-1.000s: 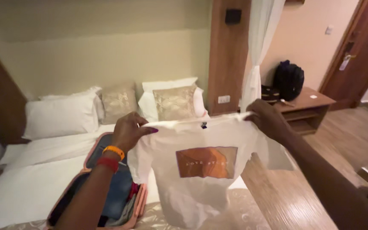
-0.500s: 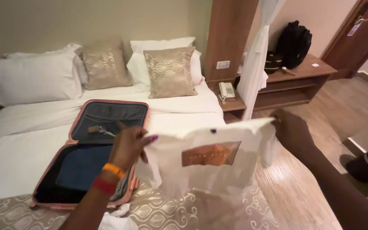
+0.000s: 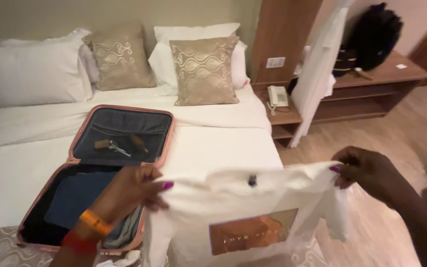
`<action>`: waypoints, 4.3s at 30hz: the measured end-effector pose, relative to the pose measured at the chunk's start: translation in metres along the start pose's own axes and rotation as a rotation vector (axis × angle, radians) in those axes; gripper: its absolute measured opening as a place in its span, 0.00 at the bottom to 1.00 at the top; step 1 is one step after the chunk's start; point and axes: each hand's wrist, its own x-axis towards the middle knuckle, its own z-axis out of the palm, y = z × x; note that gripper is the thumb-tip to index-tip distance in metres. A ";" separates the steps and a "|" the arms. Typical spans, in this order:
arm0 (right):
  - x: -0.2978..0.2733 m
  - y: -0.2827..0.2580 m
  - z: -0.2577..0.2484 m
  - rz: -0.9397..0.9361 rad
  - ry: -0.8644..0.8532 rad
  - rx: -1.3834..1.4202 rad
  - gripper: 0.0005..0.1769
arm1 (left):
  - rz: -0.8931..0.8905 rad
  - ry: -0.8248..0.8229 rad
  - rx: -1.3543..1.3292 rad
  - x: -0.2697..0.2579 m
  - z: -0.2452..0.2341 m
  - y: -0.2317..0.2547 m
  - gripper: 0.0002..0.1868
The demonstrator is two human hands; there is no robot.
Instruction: The person folds a red cloth, a pair of jeans, and a white t-shirt on a bed, then places them into a pink suitcase. The person also folds white socks and places them in the suitcase before closing it and moving it to the floor.
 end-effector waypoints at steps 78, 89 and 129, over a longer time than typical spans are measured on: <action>-0.066 0.502 0.317 0.634 -0.699 -0.272 0.26 | -0.867 -0.241 -0.062 0.031 0.160 -0.595 0.23; 0.103 0.464 0.347 0.312 -0.006 1.418 0.23 | 0.229 0.606 -0.640 0.253 0.133 -0.519 0.18; -0.084 0.332 0.473 -0.219 -0.912 -0.150 0.16 | -0.028 0.546 -0.824 0.439 0.226 -0.431 0.21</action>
